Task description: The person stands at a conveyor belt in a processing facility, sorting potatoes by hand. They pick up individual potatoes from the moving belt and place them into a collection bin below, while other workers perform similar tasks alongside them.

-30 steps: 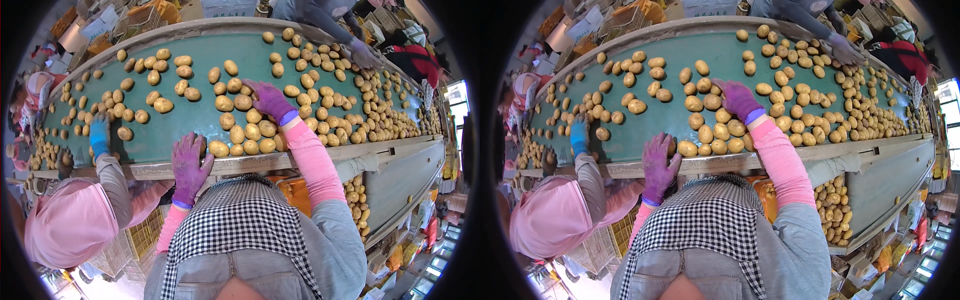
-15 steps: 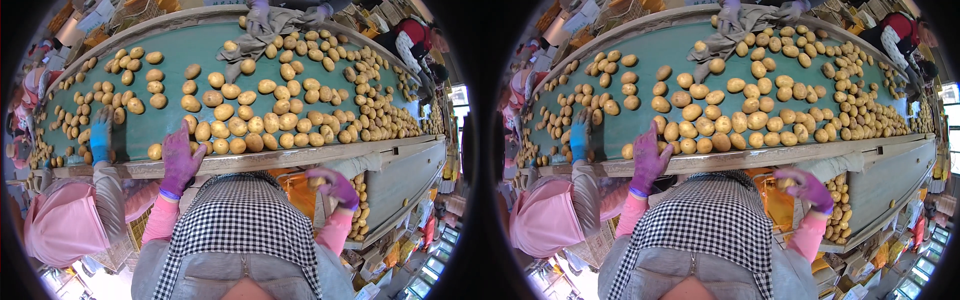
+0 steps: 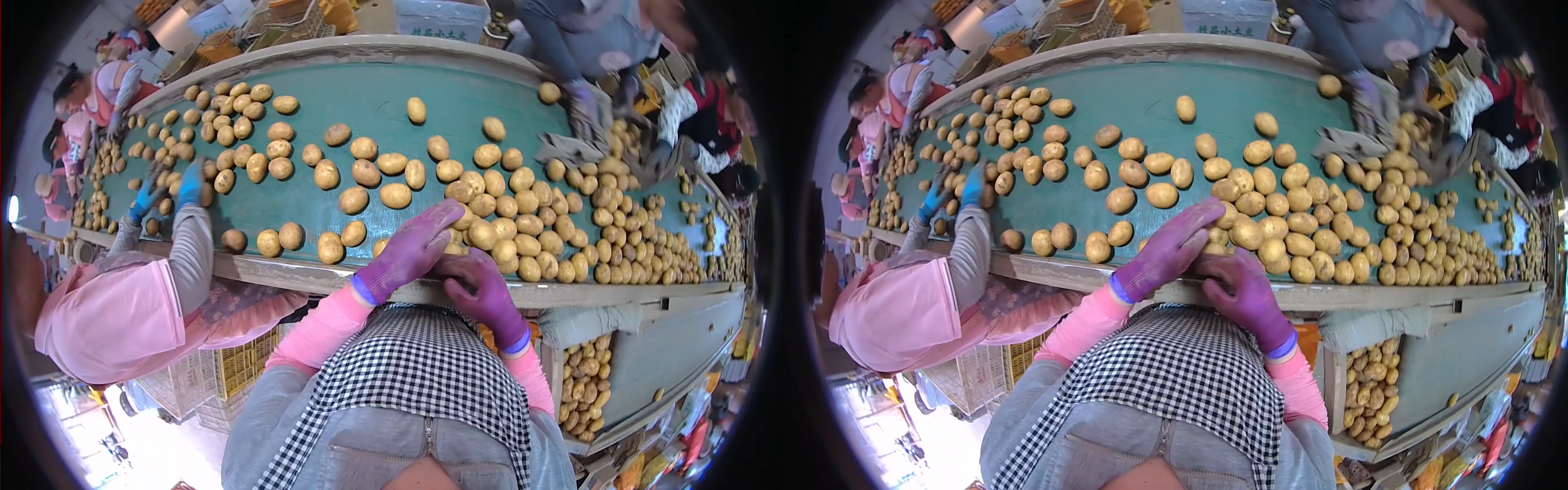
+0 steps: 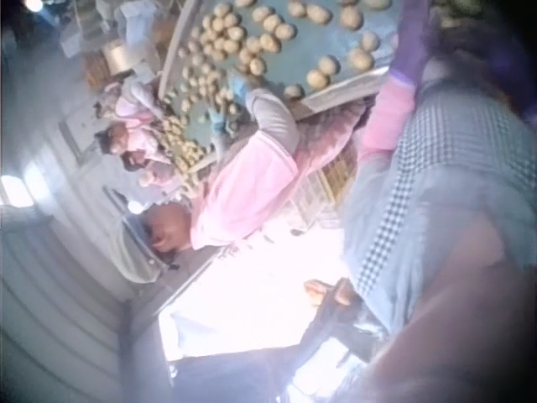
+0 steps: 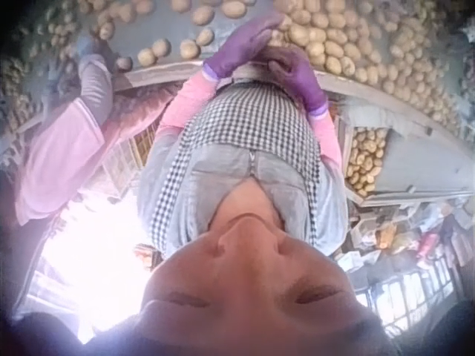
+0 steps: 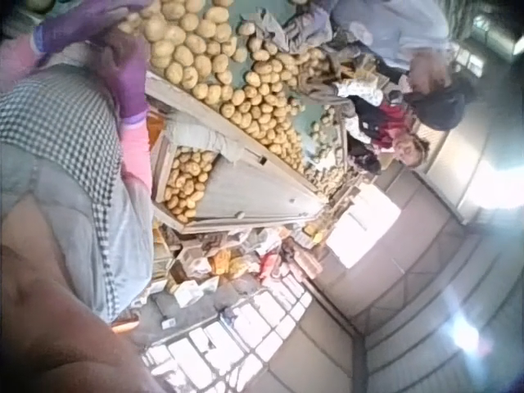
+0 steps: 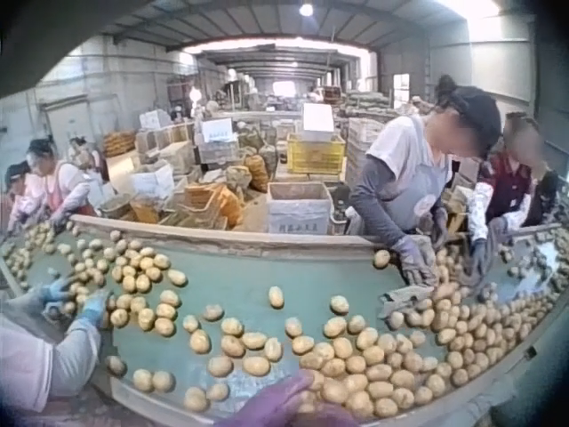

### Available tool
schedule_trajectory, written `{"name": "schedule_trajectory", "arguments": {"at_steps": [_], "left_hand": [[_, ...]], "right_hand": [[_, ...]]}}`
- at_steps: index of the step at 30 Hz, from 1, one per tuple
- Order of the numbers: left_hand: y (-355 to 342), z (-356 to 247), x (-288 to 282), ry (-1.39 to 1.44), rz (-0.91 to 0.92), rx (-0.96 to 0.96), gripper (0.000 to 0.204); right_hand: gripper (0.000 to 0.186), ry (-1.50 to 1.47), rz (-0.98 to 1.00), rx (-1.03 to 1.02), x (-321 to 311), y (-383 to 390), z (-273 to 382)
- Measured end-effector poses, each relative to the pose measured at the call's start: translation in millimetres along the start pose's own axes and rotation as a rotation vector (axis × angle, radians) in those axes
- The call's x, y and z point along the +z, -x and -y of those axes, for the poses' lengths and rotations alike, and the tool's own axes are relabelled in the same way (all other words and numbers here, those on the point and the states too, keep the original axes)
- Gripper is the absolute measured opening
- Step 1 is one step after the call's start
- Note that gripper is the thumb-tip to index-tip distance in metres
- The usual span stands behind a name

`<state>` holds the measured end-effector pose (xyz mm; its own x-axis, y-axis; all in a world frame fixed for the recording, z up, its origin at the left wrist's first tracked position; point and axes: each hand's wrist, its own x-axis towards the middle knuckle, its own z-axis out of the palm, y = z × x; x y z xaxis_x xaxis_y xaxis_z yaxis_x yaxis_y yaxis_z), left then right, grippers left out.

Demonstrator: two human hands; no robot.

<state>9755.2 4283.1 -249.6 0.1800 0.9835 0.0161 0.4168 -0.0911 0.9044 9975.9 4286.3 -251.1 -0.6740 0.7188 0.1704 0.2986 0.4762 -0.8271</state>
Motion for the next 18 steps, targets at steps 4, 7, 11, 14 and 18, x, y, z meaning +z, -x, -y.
{"name": "schedule_trajectory", "arguments": {"at_steps": [4,7,11,14,18], "left_hand": [[34,-16,-29,-0.197,-0.257,-0.017,0.05],[77,-4,-56,-0.553,-0.484,-0.091,0.051],[107,10,-49,-0.846,-0.531,-0.298,0.052],[88,-1,-37,-0.816,-0.575,-0.259,0.057],[83,8,-19,-0.703,-0.604,-0.33,0.059]], "right_hand": [[0.037,-0.209,0.032,0.181,-33,0,-30],[0.043,-0.412,0.115,0.286,-69,-16,-70],[0.046,-0.291,-0.136,0.341,-138,-81,-164],[0.041,-0.143,-0.364,0.177,-168,-156,-195],[0.042,-0.249,0.116,-0.065,-76,-256,-101]]}}
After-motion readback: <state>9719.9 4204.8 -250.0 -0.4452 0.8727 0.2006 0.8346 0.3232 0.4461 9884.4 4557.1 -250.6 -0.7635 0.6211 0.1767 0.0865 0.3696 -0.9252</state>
